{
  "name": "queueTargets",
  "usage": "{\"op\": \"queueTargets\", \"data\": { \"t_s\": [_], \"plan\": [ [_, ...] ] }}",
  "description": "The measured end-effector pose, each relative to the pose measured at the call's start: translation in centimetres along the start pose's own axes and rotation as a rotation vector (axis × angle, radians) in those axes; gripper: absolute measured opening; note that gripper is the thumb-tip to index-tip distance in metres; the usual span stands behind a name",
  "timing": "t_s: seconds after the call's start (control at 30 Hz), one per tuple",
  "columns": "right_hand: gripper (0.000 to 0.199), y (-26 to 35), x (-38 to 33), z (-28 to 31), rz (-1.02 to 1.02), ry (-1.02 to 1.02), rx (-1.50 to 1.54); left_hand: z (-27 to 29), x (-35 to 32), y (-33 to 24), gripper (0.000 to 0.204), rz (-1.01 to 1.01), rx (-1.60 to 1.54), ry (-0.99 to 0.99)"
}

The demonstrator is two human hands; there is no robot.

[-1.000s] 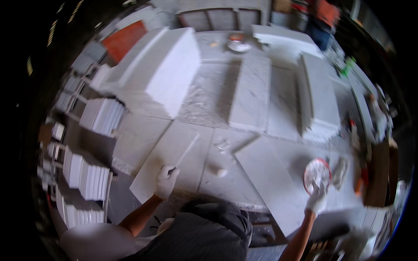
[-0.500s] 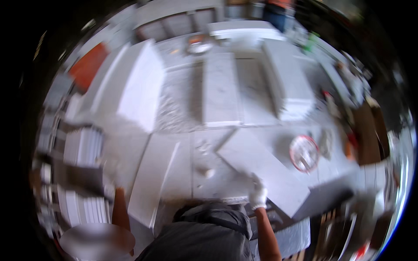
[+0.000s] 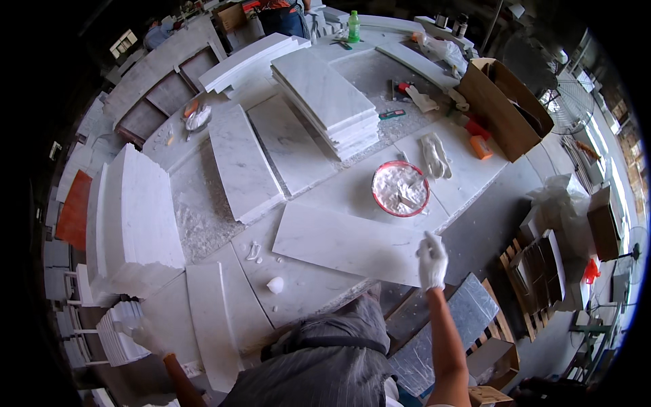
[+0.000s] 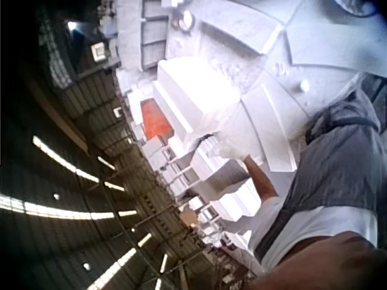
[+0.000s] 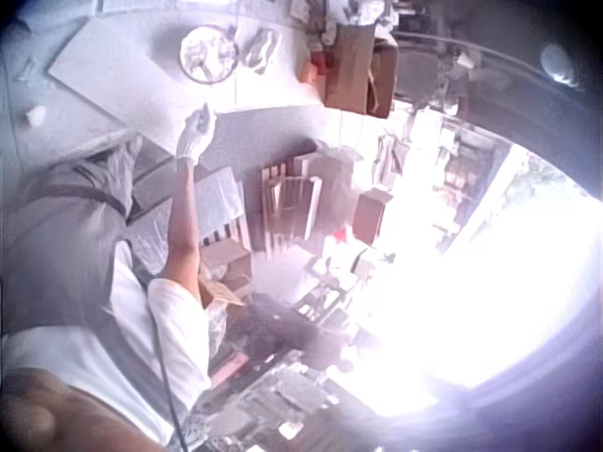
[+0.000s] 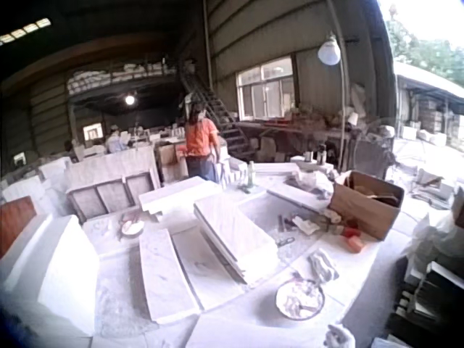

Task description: The person scrapes the edges of white stone slabs with a metal scraper, wipes the surface with a sponge, and stacks the finished slabs. The person repeats this process for multiple slabs in a workshop setting.

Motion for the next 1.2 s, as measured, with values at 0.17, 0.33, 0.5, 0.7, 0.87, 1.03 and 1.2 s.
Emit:
{"op": "queueTargets", "data": {
  "t_s": [0.17, 0.33, 0.5, 0.7, 0.87, 1.03, 1.2],
  "plan": [
    [0.038, 0.1, 13.2, 3.9, 0.207, -0.134, -0.258, -11.6, -9.2, -18.5, 0.046, -0.060, -0.154, 0.205],
    [0.052, 1.9, 23.7, 1.8, 0.355, -0.066, -0.655, -22.8, -23.8, -26.3, 0.058, 0.128, -0.190, 0.618],
    [0.065, 1.4, 29.6, -1.9, 0.331, 0.101, -0.730, -30.8, -35.6, -25.3, 0.078, 0.327, 0.324, 1.138],
    [0.053, -0.7, 31.5, -3.6, 0.335, 0.117, -0.990, -35.0, -41.6, -24.2, 0.079, 0.422, 0.915, 1.280],
    [0.036, -2.2, 32.6, -3.3, 0.377, 0.095, -1.101, -37.9, -43.2, -22.7, 0.063, 0.164, 1.179, 1.353],
    [0.025, -0.9, 32.0, 2.7, 0.166, -0.079, -0.741, -40.1, -42.7, -21.0, 0.063, -0.117, 1.348, 1.308],
    [0.025, 6.6, 23.6, 8.7, 0.126, -0.033, -0.029, -40.3, -41.9, -21.7, 0.072, -0.015, 1.432, 1.397]
  ]
}}
Point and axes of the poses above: each hand's wrist, its own x-axis towards the middle knuckle, its own z-axis out of the back of the hand, y = z × x, the point moved 4 cm from there along x, towards the middle knuckle, and after that the axes turned 8 degrees about -x, right-handed, at the moved point
